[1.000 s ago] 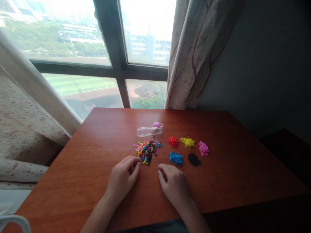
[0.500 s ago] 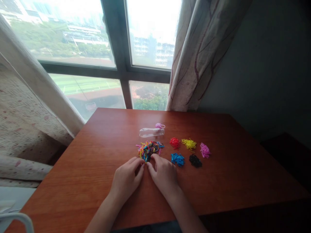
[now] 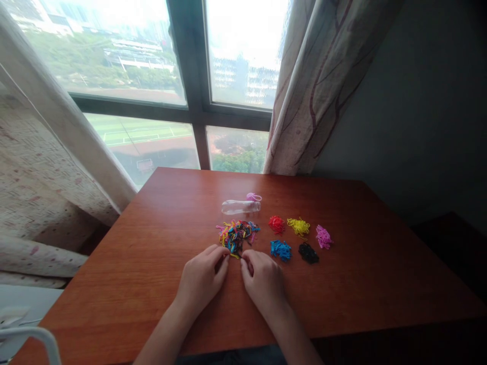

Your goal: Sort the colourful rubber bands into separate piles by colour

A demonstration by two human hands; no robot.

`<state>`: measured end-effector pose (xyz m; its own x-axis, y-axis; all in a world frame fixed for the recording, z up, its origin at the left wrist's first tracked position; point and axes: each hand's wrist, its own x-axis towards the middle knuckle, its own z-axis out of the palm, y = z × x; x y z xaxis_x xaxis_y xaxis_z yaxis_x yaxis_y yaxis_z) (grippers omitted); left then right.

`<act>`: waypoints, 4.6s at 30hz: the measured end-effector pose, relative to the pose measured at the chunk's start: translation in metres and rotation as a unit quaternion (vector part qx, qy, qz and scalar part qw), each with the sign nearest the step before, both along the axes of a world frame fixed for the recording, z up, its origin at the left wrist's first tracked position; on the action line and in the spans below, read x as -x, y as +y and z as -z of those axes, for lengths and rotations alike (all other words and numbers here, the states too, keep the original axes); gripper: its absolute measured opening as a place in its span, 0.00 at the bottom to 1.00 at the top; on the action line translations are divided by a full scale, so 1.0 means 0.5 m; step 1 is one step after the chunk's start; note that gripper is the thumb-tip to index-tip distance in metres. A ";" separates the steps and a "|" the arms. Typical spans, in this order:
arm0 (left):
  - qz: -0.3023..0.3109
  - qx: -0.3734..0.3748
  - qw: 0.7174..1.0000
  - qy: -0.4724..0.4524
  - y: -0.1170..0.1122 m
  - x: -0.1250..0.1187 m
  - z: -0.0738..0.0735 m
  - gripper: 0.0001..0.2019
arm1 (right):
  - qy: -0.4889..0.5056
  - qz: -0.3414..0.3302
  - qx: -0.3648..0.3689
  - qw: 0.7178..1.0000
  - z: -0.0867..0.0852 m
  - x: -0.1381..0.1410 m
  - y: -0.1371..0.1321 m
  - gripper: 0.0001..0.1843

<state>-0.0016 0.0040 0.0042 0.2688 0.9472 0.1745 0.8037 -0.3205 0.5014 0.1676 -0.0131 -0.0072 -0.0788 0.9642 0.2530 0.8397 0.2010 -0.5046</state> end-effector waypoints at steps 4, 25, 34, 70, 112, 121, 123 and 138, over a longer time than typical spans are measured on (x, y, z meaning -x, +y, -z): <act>0.001 0.006 1.000 0.003 0.001 0.000 0.001 0.09 | 0.003 -0.001 -0.002 1.000 0.004 -0.002 -0.001 0.07; 0.003 -0.013 1.000 0.007 0.001 0.001 0.000 0.09 | 0.071 0.024 -0.011 0.997 0.006 -0.027 -0.046 0.09; 0.005 -0.009 1.000 0.001 0.001 -0.001 -0.003 0.09 | 0.030 0.058 -0.016 0.998 0.013 -0.041 -0.060 0.10; 0.005 0.011 1.000 -0.001 0.000 0.003 0.003 0.09 | 0.087 0.176 -0.087 0.977 0.033 -0.225 -0.070 0.18; 0.007 0.024 0.999 0.035 0.001 0.003 0.002 0.07 | 0.039 -0.041 -0.002 0.998 0.008 -0.029 -0.024 0.12; 0.073 0.031 0.997 -0.003 -0.003 0.001 -0.006 0.09 | 0.036 -0.044 0.008 0.998 0.007 -0.030 -0.026 0.11; 0.056 0.025 0.998 -0.019 -0.002 0.002 -0.005 0.09 | 0.038 -0.045 0.014 0.998 0.007 -0.030 -0.025 0.11; -0.112 0.006 0.993 0.043 0.005 0.014 -0.010 0.08 | 0.041 -0.049 0.010 0.998 0.003 -0.030 -0.027 0.10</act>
<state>-0.0085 0.0064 0.0093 0.0648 0.9868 0.1483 0.8939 -0.1234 0.4309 0.1828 -0.0264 -0.0086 -0.1519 0.9578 0.2442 0.7723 0.2692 -0.5754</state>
